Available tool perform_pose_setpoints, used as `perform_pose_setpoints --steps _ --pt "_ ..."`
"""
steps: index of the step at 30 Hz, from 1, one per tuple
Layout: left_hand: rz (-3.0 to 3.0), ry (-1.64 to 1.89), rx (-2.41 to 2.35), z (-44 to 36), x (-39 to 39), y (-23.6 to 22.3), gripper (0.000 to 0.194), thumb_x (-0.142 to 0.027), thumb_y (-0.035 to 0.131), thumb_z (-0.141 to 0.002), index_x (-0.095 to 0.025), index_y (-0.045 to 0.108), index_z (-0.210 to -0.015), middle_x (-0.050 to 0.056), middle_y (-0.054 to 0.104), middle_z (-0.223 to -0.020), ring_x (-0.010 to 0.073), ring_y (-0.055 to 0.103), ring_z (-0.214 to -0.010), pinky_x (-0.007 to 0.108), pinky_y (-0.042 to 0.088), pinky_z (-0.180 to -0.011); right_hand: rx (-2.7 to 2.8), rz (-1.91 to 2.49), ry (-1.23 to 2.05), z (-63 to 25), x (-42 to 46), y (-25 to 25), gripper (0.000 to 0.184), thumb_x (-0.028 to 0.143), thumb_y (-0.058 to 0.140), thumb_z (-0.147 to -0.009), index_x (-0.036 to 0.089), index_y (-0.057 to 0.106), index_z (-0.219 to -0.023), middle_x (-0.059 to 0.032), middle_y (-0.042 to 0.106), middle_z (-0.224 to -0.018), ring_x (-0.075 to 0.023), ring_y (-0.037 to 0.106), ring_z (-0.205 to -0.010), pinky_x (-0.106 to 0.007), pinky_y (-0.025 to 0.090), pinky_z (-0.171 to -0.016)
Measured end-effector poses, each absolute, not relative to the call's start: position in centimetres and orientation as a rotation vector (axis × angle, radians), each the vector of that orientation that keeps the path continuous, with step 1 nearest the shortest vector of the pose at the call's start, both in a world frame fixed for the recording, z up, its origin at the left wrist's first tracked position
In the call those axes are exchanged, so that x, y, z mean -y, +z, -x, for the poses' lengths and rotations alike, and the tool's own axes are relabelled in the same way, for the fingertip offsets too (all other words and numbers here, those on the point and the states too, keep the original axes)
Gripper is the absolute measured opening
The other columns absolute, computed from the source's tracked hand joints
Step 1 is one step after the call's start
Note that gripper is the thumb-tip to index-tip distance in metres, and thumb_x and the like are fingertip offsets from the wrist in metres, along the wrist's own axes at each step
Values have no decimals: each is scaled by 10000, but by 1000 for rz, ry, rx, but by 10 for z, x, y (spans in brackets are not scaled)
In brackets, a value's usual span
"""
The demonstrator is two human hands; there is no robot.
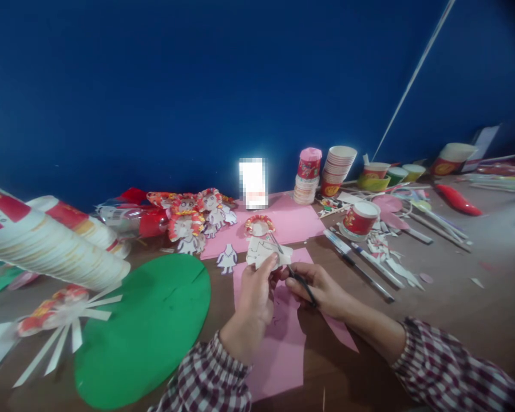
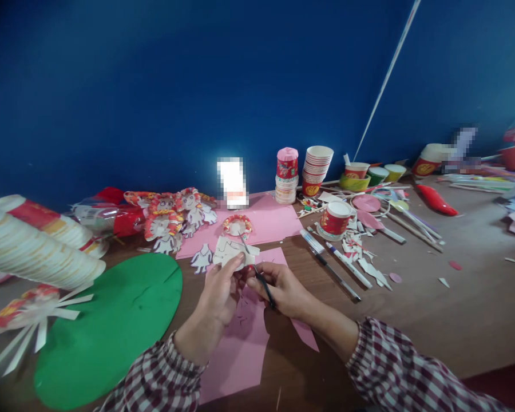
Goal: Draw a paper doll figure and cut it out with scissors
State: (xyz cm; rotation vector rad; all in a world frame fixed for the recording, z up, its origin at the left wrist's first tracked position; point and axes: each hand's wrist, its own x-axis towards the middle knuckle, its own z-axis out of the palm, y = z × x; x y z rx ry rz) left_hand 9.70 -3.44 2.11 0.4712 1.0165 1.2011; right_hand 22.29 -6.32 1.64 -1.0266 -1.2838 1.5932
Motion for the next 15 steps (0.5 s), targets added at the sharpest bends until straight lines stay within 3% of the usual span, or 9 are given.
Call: perform_pose_setpoints --steps 15 --pt "-407 1165 -979 -98 35 25 229 -231 743 -580 -138 577 -707 -18 599 -570 93 545 -491 206 402 -492 1231 1150 1506 -214 64 19 354 481 665 -718 144 564 -761 73 424 -465 -48 343 -396 -190 281 -389"
